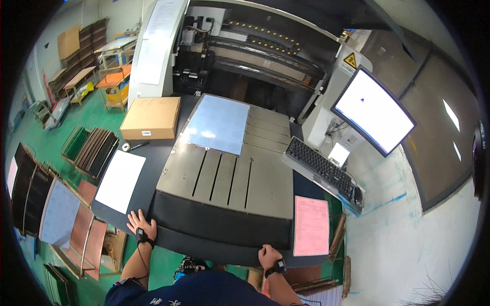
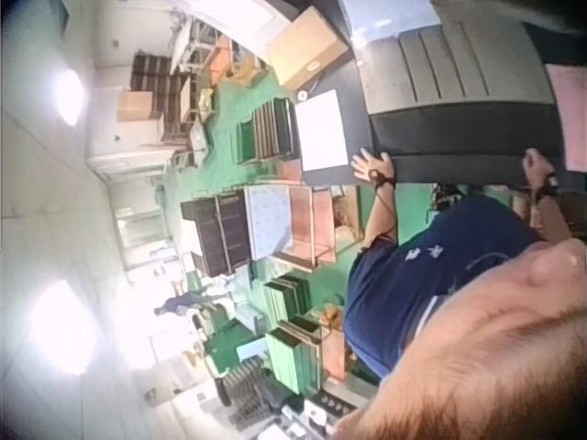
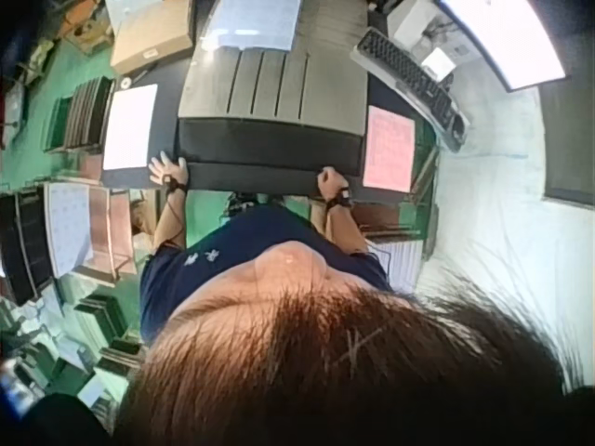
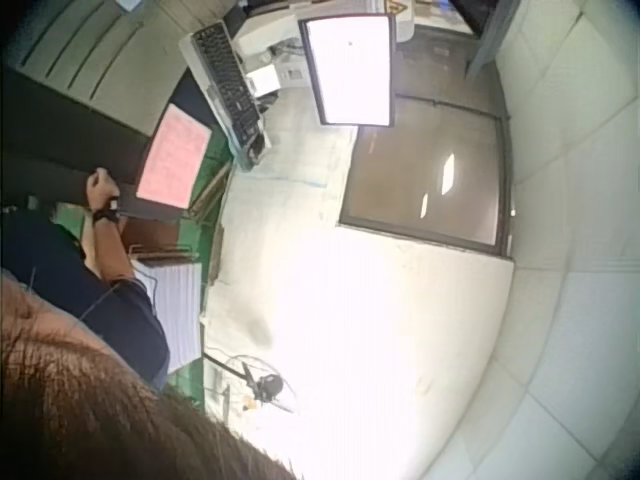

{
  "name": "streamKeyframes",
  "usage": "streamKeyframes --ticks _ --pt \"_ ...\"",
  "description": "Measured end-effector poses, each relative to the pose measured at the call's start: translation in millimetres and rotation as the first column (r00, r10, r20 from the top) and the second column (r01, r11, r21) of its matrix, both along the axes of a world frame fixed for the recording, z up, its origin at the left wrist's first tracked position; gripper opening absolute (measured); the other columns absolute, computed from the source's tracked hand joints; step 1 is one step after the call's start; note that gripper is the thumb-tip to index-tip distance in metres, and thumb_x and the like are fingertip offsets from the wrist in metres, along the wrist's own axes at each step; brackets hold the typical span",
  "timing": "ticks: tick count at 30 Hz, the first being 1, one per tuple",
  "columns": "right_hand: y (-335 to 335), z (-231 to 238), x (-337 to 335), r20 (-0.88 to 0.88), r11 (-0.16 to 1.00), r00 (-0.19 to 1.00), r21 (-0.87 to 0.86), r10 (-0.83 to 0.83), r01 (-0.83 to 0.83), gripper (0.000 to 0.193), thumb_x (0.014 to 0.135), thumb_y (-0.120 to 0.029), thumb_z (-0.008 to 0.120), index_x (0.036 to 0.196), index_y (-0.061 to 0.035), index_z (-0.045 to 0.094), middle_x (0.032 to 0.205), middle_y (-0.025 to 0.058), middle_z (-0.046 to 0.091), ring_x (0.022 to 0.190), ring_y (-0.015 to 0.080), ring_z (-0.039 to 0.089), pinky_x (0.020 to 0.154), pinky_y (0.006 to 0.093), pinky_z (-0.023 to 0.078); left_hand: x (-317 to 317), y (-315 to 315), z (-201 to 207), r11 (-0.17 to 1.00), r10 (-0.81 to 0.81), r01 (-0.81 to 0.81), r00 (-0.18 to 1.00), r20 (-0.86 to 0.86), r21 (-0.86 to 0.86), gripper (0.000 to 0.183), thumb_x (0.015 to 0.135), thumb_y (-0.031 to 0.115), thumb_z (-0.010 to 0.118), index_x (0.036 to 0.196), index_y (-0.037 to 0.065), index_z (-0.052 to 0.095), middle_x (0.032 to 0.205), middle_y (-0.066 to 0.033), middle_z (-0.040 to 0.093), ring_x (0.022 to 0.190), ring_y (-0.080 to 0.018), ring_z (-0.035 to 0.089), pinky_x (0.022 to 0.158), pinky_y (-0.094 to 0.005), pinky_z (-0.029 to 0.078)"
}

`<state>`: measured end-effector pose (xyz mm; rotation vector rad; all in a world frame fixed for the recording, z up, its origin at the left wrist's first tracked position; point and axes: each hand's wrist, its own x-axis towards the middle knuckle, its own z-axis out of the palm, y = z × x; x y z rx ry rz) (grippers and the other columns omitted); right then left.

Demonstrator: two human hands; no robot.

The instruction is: The user is seen moving and organizing green printed circuit board panels and other material panels near a precision fabrication machine.

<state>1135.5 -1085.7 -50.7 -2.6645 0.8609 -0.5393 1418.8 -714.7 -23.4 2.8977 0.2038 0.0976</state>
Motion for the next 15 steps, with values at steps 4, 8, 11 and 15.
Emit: streamKeyframes --ticks 4,8,11,15 --pt "0.0 -2.6 12.1 -0.03 0.987 0.99 0.072 -0.139 0.141 0.015 0.075 -0.016 0.059 0.086 -0.007 0.064 0.068 0.0141 0.062 0.06 0.029 0.061 0.059 0.039 0.05 1.0 -1.6 5.9 1.0 -0.02 0.019 0.999 -0.036 -0.022 0.07 0.074 0.03 0.056 0.134 0.005 0.034 0.142 -0.0232 0.023 0.134 -0.0393 0.015 0.106 -0.0561 0.01" --pt "-25.8 -9.3 48.8 0.119 0.793 0.963 0.596 -0.243 0.126 0.016 0.084 -0.015 0.055 0.088 -0.0022 0.063 0.074 0.0106 0.063 0.062 0.0167 0.06 0.056 0.0303 0.048 3.4 -3.9 5.6 0.998 -0.056 0.054 0.997 -0.054 -0.043 0.071 0.075 0.031 0.056 0.135 0.003 0.032 0.142 -0.0255 0.021 0.133 -0.0414 0.012 0.105 -0.0576 0.008" --pt "-39.2 15.9 112.4 0.065 0.42 0.964 0.906 -0.259 0.052 0.017 0.085 -0.016 0.053 0.094 -0.0034 0.061 0.078 0.0063 0.063 0.067 0.0158 0.06 0.057 0.0278 0.048 2.9 2.3 12.3 0.998 -0.056 0.053 0.996 -0.073 -0.03 0.072 0.077 0.035 0.057 0.135 0.002 0.03 0.141 -0.0267 0.021 0.133 -0.0424 0.011 0.105 -0.0575 0.008" --pt "-50.3 43.9 204.6 0.051 0.264 0.974 0.964 -0.22 0.009 0.024 0.084 -0.018 0.054 0.102 -0.0037 0.058 0.084 0.0043 0.06 0.073 0.0158 0.058 0.062 0.0288 0.047 3.5 17.7 14.4 0.995 -0.09 0.087 0.993 -0.078 -0.043 0.072 0.077 0.037 0.059 0.134 0.003 0.033 0.139 -0.0266 0.024 0.132 -0.0424 0.015 0.106 -0.0546 0.01"
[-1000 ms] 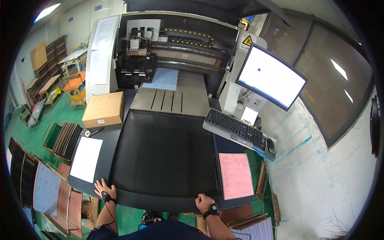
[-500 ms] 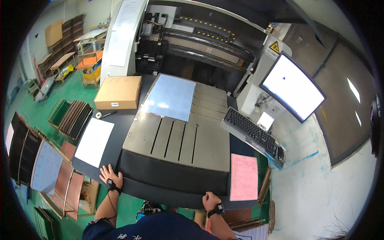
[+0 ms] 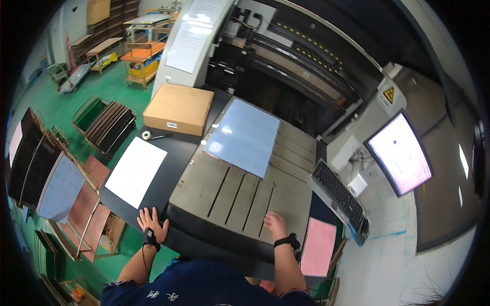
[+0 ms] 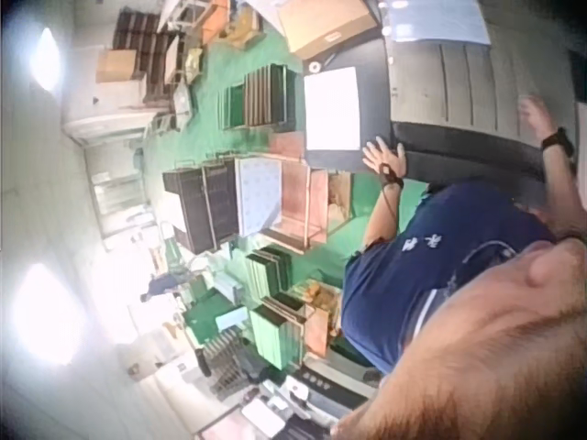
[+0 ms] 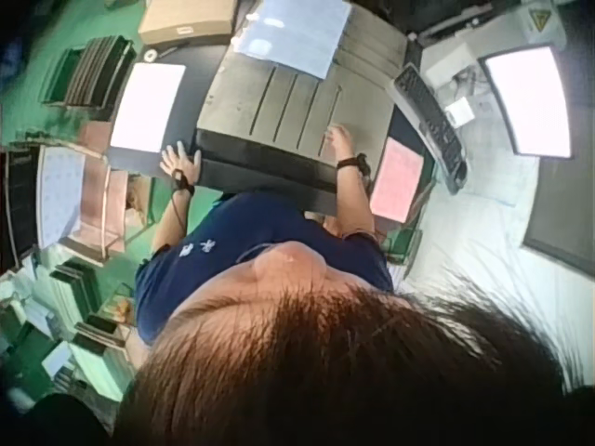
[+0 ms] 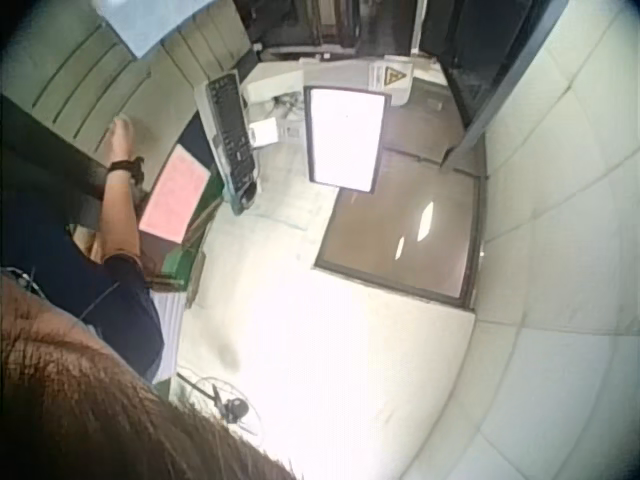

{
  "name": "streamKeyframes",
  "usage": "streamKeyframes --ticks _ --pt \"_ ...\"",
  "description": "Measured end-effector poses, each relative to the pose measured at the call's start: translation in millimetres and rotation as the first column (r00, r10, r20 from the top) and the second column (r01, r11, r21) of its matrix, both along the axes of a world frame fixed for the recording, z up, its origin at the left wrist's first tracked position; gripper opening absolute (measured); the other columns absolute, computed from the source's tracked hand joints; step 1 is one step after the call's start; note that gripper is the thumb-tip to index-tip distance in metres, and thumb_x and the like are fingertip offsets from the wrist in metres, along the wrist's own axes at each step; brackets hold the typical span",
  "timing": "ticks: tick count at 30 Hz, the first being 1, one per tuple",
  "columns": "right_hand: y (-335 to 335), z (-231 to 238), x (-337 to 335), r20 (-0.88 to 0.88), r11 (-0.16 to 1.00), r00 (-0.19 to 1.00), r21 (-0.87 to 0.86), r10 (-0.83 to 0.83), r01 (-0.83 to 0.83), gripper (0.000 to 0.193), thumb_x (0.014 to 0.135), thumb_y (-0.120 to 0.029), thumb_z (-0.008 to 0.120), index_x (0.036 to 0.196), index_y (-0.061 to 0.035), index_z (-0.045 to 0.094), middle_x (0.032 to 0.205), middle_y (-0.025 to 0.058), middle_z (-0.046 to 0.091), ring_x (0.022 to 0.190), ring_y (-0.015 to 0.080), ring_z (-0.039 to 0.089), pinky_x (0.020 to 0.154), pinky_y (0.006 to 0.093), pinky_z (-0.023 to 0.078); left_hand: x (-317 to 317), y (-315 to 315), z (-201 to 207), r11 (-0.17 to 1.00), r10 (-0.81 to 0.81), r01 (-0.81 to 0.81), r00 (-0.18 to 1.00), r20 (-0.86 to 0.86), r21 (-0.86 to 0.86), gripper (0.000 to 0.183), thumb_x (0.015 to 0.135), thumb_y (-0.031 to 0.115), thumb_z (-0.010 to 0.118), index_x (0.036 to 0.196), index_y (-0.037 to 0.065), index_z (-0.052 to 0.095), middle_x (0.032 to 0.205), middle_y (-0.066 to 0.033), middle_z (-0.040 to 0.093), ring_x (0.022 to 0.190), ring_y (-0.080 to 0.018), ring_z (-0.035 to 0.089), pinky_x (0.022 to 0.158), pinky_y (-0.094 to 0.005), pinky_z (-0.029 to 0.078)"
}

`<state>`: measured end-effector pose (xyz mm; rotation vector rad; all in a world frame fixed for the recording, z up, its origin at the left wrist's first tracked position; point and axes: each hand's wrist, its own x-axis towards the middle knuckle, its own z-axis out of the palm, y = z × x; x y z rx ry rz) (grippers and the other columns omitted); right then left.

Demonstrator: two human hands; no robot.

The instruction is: The user is seen moving and organizing green printed circuit board panels and other material panels near a precision fabrication machine.

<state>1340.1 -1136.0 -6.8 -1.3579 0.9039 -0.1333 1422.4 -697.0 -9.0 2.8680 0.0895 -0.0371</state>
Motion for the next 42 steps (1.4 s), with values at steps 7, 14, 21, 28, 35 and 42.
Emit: streamKeyframes --ticks 7,14,21,28,35,42 --pt "-57.5 1.6 127.0 -0.037 0.995 0.999 0.1 0.003 0.001 0.057 0.08 -0.025 0.059 0.126 0.0035 0.039 0.129 0.0179 0.043 0.113 0.0335 0.045 0.09 0.0449 0.04 17.0 10.9 -7.0 0.977 -0.102 0.138 0.971 0.214 -0.16 0.053 0.068 0.026 0.068 0.112 0.003 0.051 0.124 -0.0235 0.038 0.125 -0.043 0.027 0.104 -0.0566 0.018" --pt "-67.5 -8.0 197.5 -0.188 0.993 0.982 0.114 0.027 -0.006 0.04 0.078 -0.028 0.055 0.11 -0.0047 0.051 0.106 0.0091 0.057 0.098 0.0233 0.053 0.081 0.039 0.039 19.0 13.0 1.7 0.985 -0.083 0.11 0.977 0.197 -0.13 0.053 0.065 0.025 0.068 0.11 0.002 0.05 0.124 -0.0238 0.038 0.124 -0.0433 0.028 0.104 -0.0572 0.017" --pt "-90.5 -12.2 202.0 -0.258 0.968 0.966 0.235 -0.024 0.087 0.023 0.078 -0.019 0.054 0.098 -0.0081 0.054 0.088 0.0055 0.058 0.087 0.0204 0.055 0.076 0.0356 0.041 24.1 8.3 -0.2 0.984 -0.087 0.114 0.979 0.185 -0.139 0.052 0.064 0.024 0.067 0.109 0.003 0.052 0.124 -0.0233 0.038 0.125 -0.043 0.028 0.104 -0.0572 0.016" --pt "-9.2 67.7 166.1 0.27 0.964 0.962 0.264 -0.035 -0.039 0.032 0.081 0.005 0.047 0.112 -0.0001 0.05 0.099 0.0077 0.058 0.082 0.0179 0.058 0.068 0.0274 0.049 58.5 -11.0 3.5 0.9 -0.13 0.239 0.946 0.297 -0.365 0.044 0.066 0.019 0.066 0.104 0.001 0.053 0.115 -0.0212 0.047 0.115 -0.0417 0.04 0.1 -0.052 0.027" --pt "37.6 161.8 17.2 0.315 0.977 0.947 0.171 0.066 -0.125 0.051 0.079 0.0 0.048 0.129 0.0005 0.042 0.092 0.0036 0.06 0.069 0.0099 0.05 0.058 0.0231 0.036 102.8 -91.0 15.5 0.679 -0.202 0.417 0.897 0.392 -0.604 0.042 0.068 0.012 0.065 0.106 0.0 0.052 0.113 -0.0207 0.05 0.11 -0.0387 0.045 0.095 -0.043 0.036" --pt "77.4 235.1 -103.9 0.765 0.959 0.637 0.097 0.099 -0.267 0.069 0.074 -0.015 0.063 0.131 0.0079 0.033 0.109 0.0192 0.056 0.084 0.0199 0.059 0.063 0.0288 0.047 132.7 -140.9 34.0 0.202 -0.371 0.394 0.878 0.303 -0.896 0.046 0.068 0.014 0.072 0.107 -0.001 0.052 0.098 -0.0155 0.061 0.095 -0.0258 0.058 0.087 -0.0364 0.044"
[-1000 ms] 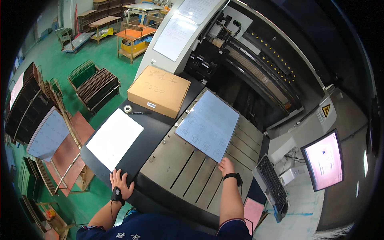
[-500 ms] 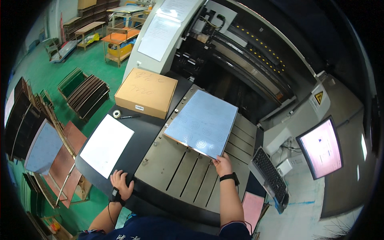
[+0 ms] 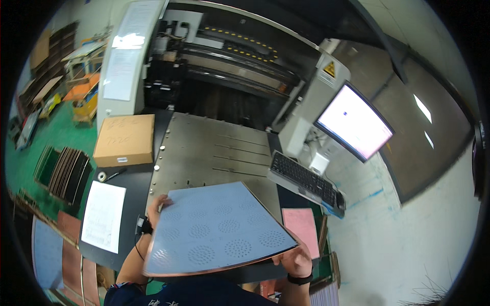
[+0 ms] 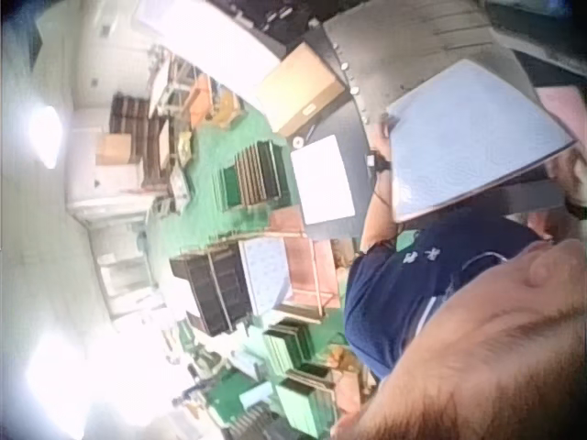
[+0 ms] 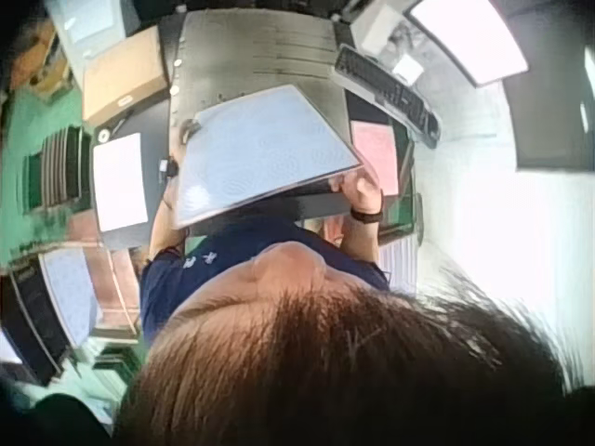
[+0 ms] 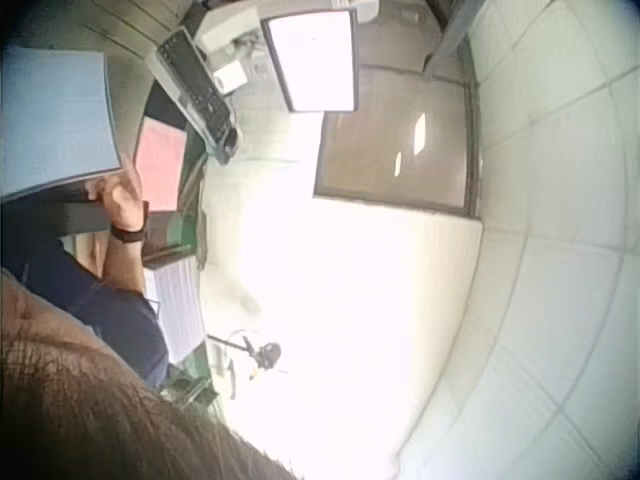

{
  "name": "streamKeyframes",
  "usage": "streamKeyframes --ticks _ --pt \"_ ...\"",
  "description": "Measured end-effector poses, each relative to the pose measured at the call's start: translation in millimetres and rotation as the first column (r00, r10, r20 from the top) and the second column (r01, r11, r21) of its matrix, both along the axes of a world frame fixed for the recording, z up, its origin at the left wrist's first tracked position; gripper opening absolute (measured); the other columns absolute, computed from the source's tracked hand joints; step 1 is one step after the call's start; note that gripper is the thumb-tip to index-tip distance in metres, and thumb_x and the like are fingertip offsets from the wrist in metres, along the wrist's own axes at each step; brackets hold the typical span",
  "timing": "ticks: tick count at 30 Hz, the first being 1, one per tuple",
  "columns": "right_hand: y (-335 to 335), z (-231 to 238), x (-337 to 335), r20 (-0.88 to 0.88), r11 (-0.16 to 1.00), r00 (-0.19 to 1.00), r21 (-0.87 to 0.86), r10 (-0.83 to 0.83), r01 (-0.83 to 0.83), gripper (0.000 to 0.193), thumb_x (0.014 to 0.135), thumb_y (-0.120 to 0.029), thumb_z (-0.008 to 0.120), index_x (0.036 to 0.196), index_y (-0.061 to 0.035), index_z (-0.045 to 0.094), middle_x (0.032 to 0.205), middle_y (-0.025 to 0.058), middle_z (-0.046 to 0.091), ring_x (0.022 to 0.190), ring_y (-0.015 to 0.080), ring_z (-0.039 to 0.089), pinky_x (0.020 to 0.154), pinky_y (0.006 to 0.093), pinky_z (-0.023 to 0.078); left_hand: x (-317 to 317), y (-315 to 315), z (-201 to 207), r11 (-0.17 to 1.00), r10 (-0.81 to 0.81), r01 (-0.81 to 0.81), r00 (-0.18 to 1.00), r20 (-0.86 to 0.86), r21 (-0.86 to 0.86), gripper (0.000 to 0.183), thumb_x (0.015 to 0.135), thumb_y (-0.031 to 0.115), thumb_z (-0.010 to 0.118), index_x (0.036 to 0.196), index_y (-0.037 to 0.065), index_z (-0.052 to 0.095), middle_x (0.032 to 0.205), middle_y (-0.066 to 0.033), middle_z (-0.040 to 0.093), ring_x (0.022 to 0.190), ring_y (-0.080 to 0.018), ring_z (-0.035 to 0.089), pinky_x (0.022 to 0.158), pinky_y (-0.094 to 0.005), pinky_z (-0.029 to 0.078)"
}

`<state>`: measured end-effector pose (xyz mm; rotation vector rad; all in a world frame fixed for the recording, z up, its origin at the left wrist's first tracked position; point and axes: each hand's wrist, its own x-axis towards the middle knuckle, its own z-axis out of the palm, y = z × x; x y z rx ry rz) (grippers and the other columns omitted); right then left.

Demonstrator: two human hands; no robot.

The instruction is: The user is seen moving and organizing green printed circuit board panels and other material panels near a precision fabrication machine.

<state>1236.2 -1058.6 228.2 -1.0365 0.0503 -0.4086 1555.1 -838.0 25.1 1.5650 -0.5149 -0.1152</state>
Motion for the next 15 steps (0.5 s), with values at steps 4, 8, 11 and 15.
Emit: streamKeyframes --ticks 4,8,11,15 --pt "-6.5 -38.1 -4.3 -0.158 0.737 0.874 -0.617 -0.46 0.276 0.068 0.078 -0.017 0.065 0.134 0.0027 0.033 0.131 0.0203 0.041 0.112 0.0259 0.049 0.083 0.0347 0.045 -11.3 -26.9 36.0 0.929 -0.125 0.096 0.991 -0.058 -0.357 0.044 0.068 0.017 0.077 0.101 -0.001 0.056 0.083 -0.0073 0.063 0.083 -0.0162 0.06 0.076 -0.0297 0.047" --pt "-1.3 -144.2 -10.4 -0.511 0.933 0.805 -0.333 -0.303 0.14 0.045 0.088 -0.019 0.057 0.123 0.006 0.044 0.113 0.0136 0.055 0.104 0.0212 0.051 0.086 0.0332 0.043 -19.5 -32.4 48.4 0.969 -0.117 -0.017 0.847 -0.519 -0.246 0.027 0.078 0.02 0.07 0.089 -0.002 0.06 0.081 -0.003 0.061 0.07 -0.0106 0.054 0.065 -0.0235 0.043" --pt "17.8 -176.0 8.1 -0.557 0.918 0.754 -0.037 -0.347 0.395 0.04 0.09 -0.023 0.055 0.115 0.0078 0.049 0.106 0.0112 0.057 0.094 0.0191 0.053 0.083 0.0334 0.044 -15.5 -16.6 26.4 0.999 -0.044 0.027 0.817 -0.575 -0.038 0.032 0.084 0.026 0.062 0.094 -0.005 0.06 0.083 -0.002 0.06 0.073 -0.0093 0.052 0.067 -0.0214 0.041" --pt "-11.2 -184.0 47.0 -0.613 0.956 0.749 -0.039 -0.252 0.29 0.04 0.09 -0.02 0.051 0.119 0.007 0.047 0.111 0.0132 0.055 0.101 0.0235 0.053 0.085 0.0363 0.043 -15.4 23.7 18.8 0.995 0.098 -0.063 0.788 -0.608 0.078 0.032 0.086 0.023 0.057 0.103 -0.004 0.059 0.095 -0.0103 0.062 0.085 -0.0195 0.058 0.072 -0.0293 0.046"
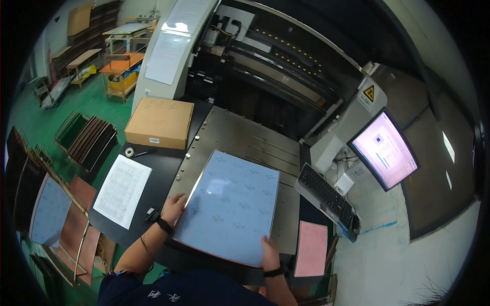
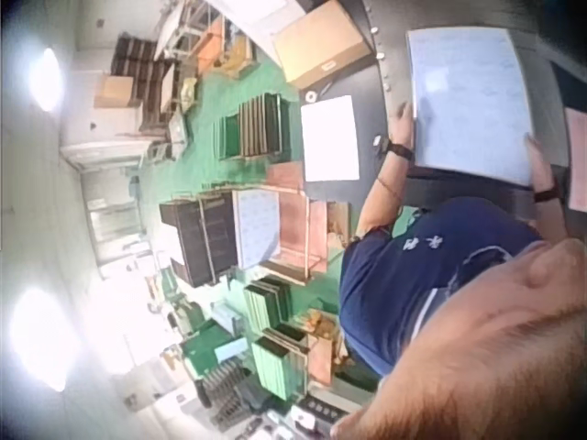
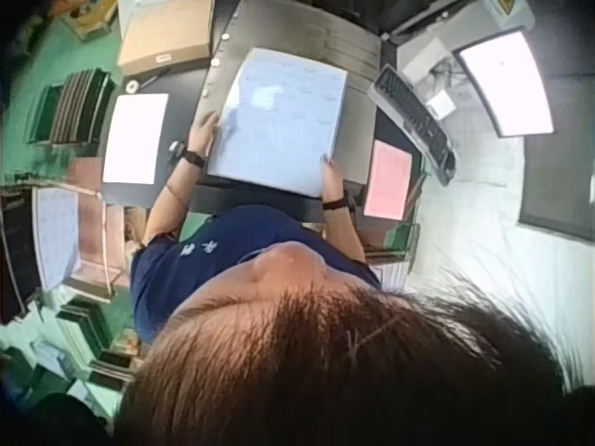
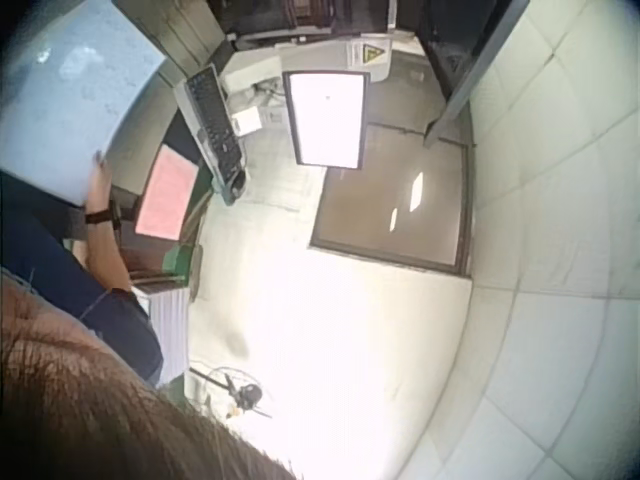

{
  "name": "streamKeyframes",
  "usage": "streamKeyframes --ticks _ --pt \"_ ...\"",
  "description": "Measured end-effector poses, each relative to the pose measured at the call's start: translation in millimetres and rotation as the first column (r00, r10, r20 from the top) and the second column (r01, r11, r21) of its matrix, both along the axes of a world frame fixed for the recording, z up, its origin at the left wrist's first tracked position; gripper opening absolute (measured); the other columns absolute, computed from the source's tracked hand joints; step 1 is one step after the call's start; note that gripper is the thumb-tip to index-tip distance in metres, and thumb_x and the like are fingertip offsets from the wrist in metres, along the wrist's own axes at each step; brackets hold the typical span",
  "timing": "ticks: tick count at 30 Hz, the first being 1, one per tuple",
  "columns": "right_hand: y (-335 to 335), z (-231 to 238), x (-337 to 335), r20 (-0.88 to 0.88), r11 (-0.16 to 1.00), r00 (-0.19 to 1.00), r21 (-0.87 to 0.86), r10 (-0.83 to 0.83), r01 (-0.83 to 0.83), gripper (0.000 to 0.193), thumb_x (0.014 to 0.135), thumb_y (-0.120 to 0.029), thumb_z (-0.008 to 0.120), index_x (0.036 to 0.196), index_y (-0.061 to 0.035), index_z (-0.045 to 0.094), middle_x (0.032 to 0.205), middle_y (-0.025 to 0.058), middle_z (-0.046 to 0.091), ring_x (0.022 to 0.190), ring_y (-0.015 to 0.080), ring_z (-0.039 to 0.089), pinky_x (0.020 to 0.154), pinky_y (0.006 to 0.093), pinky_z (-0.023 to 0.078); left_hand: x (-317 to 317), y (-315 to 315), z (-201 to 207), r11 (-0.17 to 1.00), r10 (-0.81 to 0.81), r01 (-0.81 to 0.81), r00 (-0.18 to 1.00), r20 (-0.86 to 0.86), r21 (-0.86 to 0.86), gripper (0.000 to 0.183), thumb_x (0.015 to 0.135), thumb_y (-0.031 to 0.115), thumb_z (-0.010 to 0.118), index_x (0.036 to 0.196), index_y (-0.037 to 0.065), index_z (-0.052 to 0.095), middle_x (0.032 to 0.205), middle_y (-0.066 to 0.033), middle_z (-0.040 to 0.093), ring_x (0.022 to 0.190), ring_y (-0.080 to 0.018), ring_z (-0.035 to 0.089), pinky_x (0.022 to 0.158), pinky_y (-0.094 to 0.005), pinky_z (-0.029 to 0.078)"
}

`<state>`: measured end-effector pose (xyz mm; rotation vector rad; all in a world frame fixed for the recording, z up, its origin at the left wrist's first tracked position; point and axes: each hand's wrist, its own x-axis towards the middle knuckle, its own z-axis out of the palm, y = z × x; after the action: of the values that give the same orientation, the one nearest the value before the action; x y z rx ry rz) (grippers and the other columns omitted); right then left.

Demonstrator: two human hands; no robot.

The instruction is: The user is seen moving and organizing green printed circuit board panels and other material panels near a precision fabrication machine.

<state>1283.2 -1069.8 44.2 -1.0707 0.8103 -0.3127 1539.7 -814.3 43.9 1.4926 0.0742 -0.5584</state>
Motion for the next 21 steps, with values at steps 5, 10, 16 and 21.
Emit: streamKeyframes --ticks 5,10,16,21 --pt "-60.3 -13.6 99.3 -0.083 0.994 0.992 0.067 0.093 -0.088 0.036 0.09 -0.022 0.051 0.114 0.0054 0.05 0.108 0.0144 0.057 0.096 0.0259 0.057 0.084 0.039 0.046 -7.2 69.6 -51.4 0.867 -0.185 -0.172 0.76 0.623 0.468 0.038 0.077 0.02 0.062 0.107 -0.002 0.056 0.111 -0.0221 0.057 0.105 -0.0389 0.052 0.089 -0.0412 0.042" --pt "-125.0 -32.1 196.8 0.05 0.99 0.999 0.138 0.008 -0.015 0.024 0.087 -0.013 0.049 0.104 0.0036 0.055 0.099 0.0138 0.06 0.09 0.0264 0.059 0.081 0.0383 0.047 -38.0 89.5 -66.8 0.747 -0.291 -0.344 0.601 0.744 0.57 0.035 0.077 0.021 0.062 0.104 0.0 0.058 0.121 -0.0223 0.05 0.12 -0.0409 0.039 0.101 -0.0507 0.029" --pt "-105.2 -60.4 241.3 -0.257 0.737 0.953 -0.61 0.163 -0.291 0.025 0.084 -0.02 0.052 0.098 -0.0007 0.06 0.074 0.0081 0.063 0.07 0.0275 0.062 0.065 0.0382 0.05 -39.6 96.3 -57.0 0.716 -0.317 -0.312 0.652 0.689 0.625 0.035 0.076 0.022 0.061 0.104 0.001 0.059 0.122 -0.0214 0.05 0.122 -0.039 0.039 0.101 -0.05 0.028" --pt "-61.8 -81.3 231.9 -0.624 -0.041 0.782 -0.781 0.004 -0.623 0.044 0.085 -0.033 0.051 0.118 -0.0043 0.055 0.128 0.0295 0.04 0.122 0.0428 0.034 0.101 0.0454 0.032 -36.2 97.0 -49.4 0.704 -0.317 -0.312 0.666 0.675 0.638 0.035 0.076 0.022 0.062 0.104 0.001 0.06 0.121 -0.0207 0.051 0.122 -0.0383 0.039 0.1 -0.0501 0.03"
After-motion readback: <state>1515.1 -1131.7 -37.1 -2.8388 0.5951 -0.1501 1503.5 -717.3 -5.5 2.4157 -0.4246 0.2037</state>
